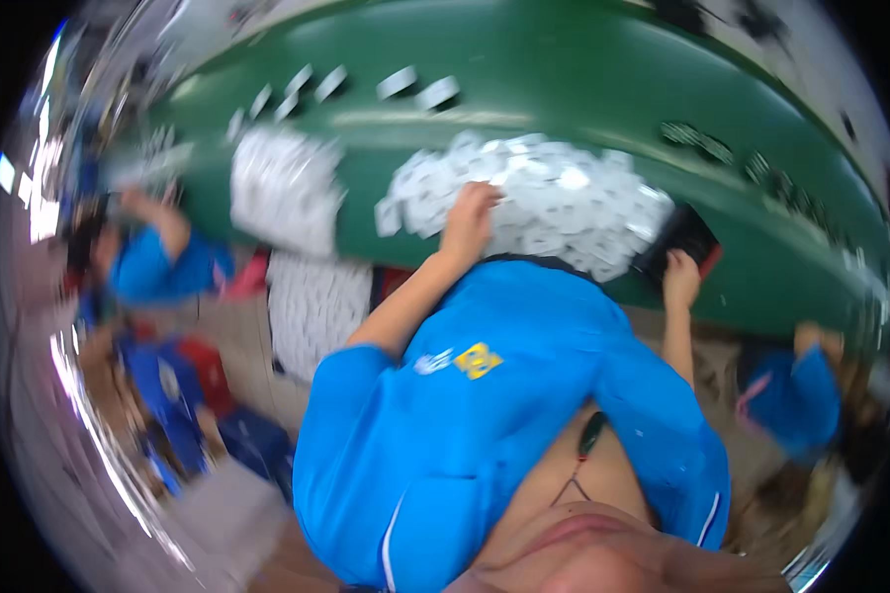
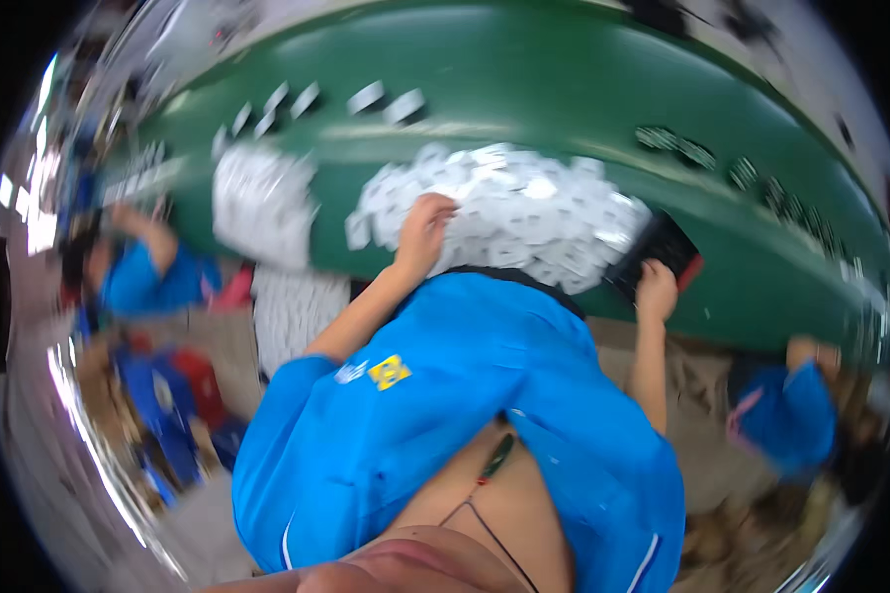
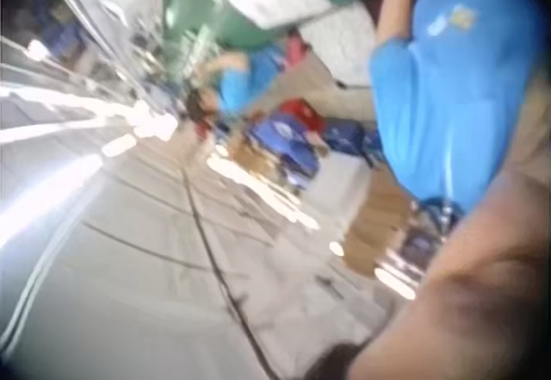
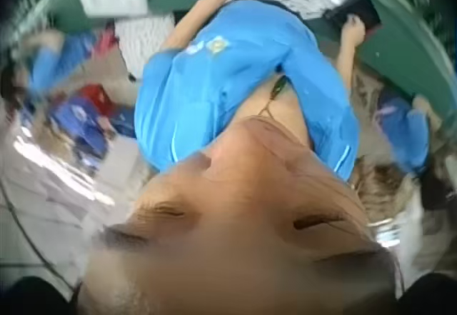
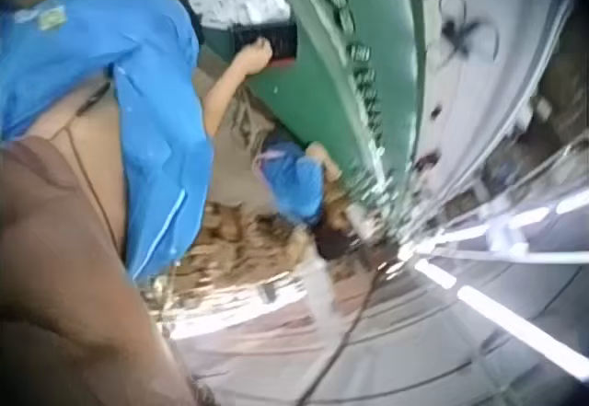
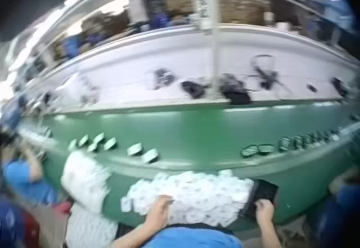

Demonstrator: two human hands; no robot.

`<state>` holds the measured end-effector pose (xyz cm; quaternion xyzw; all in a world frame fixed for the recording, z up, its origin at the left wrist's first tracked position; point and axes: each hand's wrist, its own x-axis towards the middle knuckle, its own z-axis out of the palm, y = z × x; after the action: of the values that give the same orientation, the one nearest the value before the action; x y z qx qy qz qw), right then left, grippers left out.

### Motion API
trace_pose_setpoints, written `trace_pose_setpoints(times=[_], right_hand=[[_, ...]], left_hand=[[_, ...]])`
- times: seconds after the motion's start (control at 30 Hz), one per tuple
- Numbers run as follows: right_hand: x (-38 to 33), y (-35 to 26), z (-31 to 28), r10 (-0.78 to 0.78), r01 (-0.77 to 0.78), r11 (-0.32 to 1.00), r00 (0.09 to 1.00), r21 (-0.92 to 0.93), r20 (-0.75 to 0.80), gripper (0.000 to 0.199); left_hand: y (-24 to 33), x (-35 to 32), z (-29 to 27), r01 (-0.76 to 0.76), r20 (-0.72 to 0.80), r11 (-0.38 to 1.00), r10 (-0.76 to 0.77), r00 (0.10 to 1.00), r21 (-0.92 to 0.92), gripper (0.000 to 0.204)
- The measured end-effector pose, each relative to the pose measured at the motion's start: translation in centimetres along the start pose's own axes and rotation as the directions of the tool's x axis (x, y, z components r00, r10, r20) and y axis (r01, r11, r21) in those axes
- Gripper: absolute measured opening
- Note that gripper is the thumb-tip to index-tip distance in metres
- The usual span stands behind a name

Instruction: Inspecting and arranging small white plastic components at a manual assembly station.

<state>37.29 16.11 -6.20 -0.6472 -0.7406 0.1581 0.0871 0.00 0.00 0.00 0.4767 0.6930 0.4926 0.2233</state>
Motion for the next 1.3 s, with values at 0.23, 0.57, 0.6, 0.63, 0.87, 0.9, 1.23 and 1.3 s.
trace_pose_setpoints(times=[0.23, 0.57, 0.6, 0.63, 0.87, 0.9, 1.23, 1.3], right_hand=[[1.0, -2.0, 0.8, -0.062, 0.073, 0.99, 0.994, -0.12, 0.095, 0.015], [2.8, -2.6, 0.5, 0.108, -0.112, 0.994, 0.983, 0.015, 0.147, 0.017], [2.5, -3.3, 0.0, 0.153, -0.162, 0.985, 0.977, 0.053, 0.15, 0.017], [2.2, -3.9, -0.5, 0.198, -0.214, 0.972, 0.968, 0.093, 0.155, 0.018], [0.8, -6.4, -3.6, 0.208, -0.21, 0.976, 0.977, 0.057, 0.041, 0.018], [0.8, -6.5, -3.9, 0.202, -0.203, 0.974, 0.979, 0.098, 0.021, 0.018], [1.1, -10.5, -5.0, 0.129, -0.069, 0.792, 0.99, 0.606, -0.056, 0.009], [1.1, -13.1, -5.3, -0.015, 0.039, 0.684, 0.999, 0.728, -0.039, 0.009]], left_hand=[[-4.2, -3.2, -9.6, 0.145, -0.315, 0.971, -0.079, 0.946, 0.192, 0.023], [-13.7, -7.2, -18.0, 0.441, -0.624, 0.855, -0.192, 0.758, 0.272, 0.025], [-14.1, -6.4, -18.9, 0.462, -0.646, 0.832, -0.175, 0.744, 0.307, 0.025], [-14.7, -5.5, -19.7, 0.481, -0.664, 0.807, -0.154, 0.731, 0.342, 0.025], [-19.8, -1.8, -25.1, 0.294, -0.291, 0.135, -0.043, 0.956, 0.946, 0.013], [-20.7, -1.9, -25.5, 0.279, -0.278, 0.145, -0.028, 0.96, 0.949, 0.013], [-16.8, 0.1, -27.7, 0.174, -0.145, 0.226, -0.139, 0.98, 0.958, 0.011], [-14.4, 1.6, -27.4, 0.185, -0.193, 0.322, -0.008, 0.981, 0.928, 0.004]])
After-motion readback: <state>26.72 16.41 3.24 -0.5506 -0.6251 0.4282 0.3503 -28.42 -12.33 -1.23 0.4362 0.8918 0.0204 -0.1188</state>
